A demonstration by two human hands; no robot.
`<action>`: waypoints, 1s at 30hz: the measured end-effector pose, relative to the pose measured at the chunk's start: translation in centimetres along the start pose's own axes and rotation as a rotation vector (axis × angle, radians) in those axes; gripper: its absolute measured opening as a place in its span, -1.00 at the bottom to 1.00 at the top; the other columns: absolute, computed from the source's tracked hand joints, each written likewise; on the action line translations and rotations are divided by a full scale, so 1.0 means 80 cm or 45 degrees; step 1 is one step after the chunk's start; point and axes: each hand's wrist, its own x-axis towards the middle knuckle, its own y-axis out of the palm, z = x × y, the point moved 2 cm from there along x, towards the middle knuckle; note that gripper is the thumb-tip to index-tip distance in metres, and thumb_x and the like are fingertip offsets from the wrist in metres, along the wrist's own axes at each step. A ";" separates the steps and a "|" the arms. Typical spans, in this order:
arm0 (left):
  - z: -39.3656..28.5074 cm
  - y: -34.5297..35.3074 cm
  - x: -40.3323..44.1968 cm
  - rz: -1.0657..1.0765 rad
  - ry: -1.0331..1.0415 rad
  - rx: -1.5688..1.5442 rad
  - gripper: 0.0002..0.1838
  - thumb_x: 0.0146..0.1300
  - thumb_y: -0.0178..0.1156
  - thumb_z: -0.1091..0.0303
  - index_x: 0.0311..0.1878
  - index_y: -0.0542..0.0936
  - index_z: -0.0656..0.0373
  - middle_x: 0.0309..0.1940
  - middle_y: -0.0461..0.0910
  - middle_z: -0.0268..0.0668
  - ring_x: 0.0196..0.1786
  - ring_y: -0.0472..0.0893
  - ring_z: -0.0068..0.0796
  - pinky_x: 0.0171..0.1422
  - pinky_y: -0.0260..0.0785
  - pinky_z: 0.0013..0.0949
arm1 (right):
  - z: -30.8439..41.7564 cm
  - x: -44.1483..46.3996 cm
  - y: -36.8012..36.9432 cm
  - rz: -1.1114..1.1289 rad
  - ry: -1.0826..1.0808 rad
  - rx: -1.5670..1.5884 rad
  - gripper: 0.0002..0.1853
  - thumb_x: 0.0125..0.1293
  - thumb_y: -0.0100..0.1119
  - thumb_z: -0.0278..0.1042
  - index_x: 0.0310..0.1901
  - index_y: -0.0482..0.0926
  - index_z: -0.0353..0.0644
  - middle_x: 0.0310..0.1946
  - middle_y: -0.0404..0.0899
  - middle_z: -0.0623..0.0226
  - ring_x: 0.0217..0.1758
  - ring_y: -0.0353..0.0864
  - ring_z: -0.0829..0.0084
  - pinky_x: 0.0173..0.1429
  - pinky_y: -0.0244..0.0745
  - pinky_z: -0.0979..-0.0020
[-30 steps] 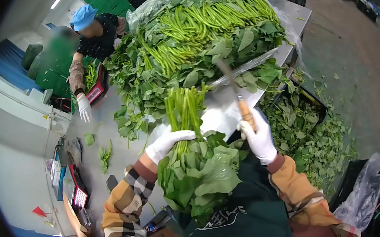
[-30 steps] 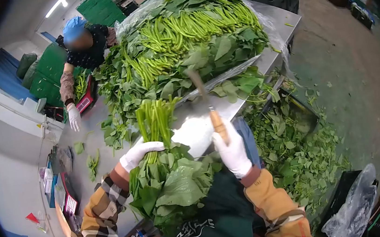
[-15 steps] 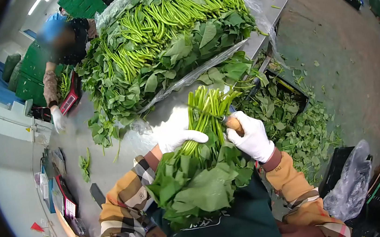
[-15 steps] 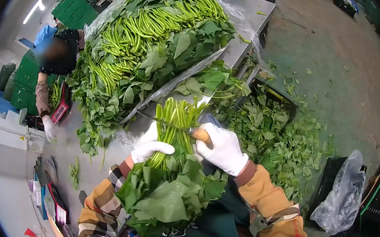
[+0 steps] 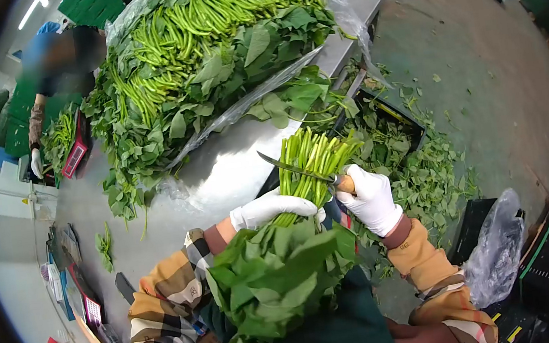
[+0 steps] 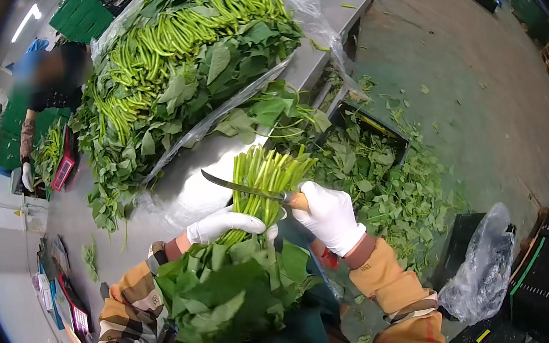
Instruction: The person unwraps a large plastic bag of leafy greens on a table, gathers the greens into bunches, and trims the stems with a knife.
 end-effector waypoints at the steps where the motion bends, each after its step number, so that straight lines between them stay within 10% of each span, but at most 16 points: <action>1: -0.001 0.003 0.005 0.011 0.011 -0.067 -0.53 0.25 0.20 0.30 0.20 0.43 0.28 -0.15 0.60 -0.25 -0.04 0.58 -0.40 0.14 0.40 -0.33 | -0.010 -0.006 0.002 -0.036 0.041 0.017 -0.79 0.13 0.32 -0.26 -0.28 0.50 -0.09 -0.53 0.57 0.24 -0.55 0.59 0.16 -0.46 0.49 0.28; 7: -0.066 0.029 -0.010 0.145 0.311 0.074 -0.54 0.21 0.25 0.44 0.19 0.45 0.29 -0.15 0.62 -0.28 -0.11 0.60 -0.47 0.07 0.44 -0.37 | -0.236 -0.207 0.049 0.523 0.811 -0.361 -0.66 0.21 0.21 -0.09 -0.05 0.58 -0.08 -0.45 0.65 0.08 -0.37 0.64 -0.01 -0.23 0.55 0.08; 10: -0.068 0.017 -0.004 -0.313 0.228 0.165 -0.42 0.03 0.37 0.44 0.15 0.44 0.34 -0.29 0.65 -0.17 -0.21 0.65 -0.37 -0.03 0.49 -0.34 | -0.194 -0.202 0.020 0.120 1.099 -0.178 -0.72 0.22 0.23 -0.17 -0.10 0.60 -0.13 -0.46 0.64 0.02 -0.38 0.65 0.02 -0.27 0.53 0.21; 13: -0.058 0.004 0.015 -0.599 0.405 0.849 -0.41 0.00 0.42 0.27 0.11 0.52 0.29 -0.25 0.68 -0.20 -0.20 0.66 -0.38 -0.01 0.48 -0.34 | -0.091 -0.106 -0.013 -0.145 0.864 0.213 -0.77 0.23 0.28 -0.25 -0.17 0.59 -0.19 -0.50 0.62 0.13 -0.48 0.66 0.31 -0.33 0.52 0.35; 16: -0.070 0.021 0.016 -0.738 -0.013 1.285 -0.37 -0.07 0.46 0.08 0.05 0.58 0.23 -0.16 0.68 -0.15 -0.13 0.64 -0.35 0.04 0.46 -0.33 | -0.017 -0.042 -0.021 -0.346 0.333 0.380 -0.87 0.22 0.31 -0.48 -0.19 0.62 -0.24 -0.52 0.61 0.36 -0.51 0.54 0.64 -0.38 0.45 0.58; 19: -0.078 0.037 0.011 -0.653 -0.244 1.195 -0.48 -0.03 0.43 0.11 -0.03 0.62 0.23 -0.18 0.67 -0.18 -0.13 0.62 -0.38 0.01 0.44 -0.35 | 0.011 -0.010 -0.033 -0.205 0.188 0.300 -0.77 0.06 0.37 -0.33 -0.21 0.62 -0.08 -0.44 0.63 0.25 -0.48 0.63 0.16 -0.40 0.52 0.33; 25: -0.056 0.042 0.003 -0.474 -0.025 0.915 -0.42 -0.01 0.37 0.03 0.02 0.61 0.23 -0.19 0.67 -0.15 -0.12 0.61 -0.33 0.04 0.44 -0.32 | -0.004 -0.021 -0.029 -0.141 0.137 0.084 -0.79 0.10 0.32 -0.27 -0.21 0.59 -0.01 -0.45 0.62 0.27 -0.50 0.63 0.16 -0.41 0.53 0.29; 26: -0.091 0.072 -0.009 -0.585 -0.248 1.242 -0.63 0.02 0.28 0.27 -0.13 0.57 0.29 -0.31 0.63 -0.18 -0.25 0.58 -0.43 -0.10 0.42 -0.36 | -0.033 -0.041 -0.020 -0.028 0.210 0.071 -0.78 0.16 0.26 -0.22 -0.15 0.56 0.00 -0.45 0.63 0.24 -0.49 0.63 0.11 -0.42 0.53 0.24; 30: -0.039 0.021 -0.036 -0.889 0.311 1.295 -0.58 -0.01 0.30 0.16 -0.21 0.57 0.34 -0.40 0.62 -0.08 -0.32 0.59 -0.30 -0.13 0.45 -0.29 | -0.197 -0.186 0.014 0.500 0.936 -0.470 -0.70 0.17 0.21 -0.12 -0.16 0.60 -0.14 -0.38 0.66 -0.01 -0.31 0.65 -0.01 -0.18 0.56 0.10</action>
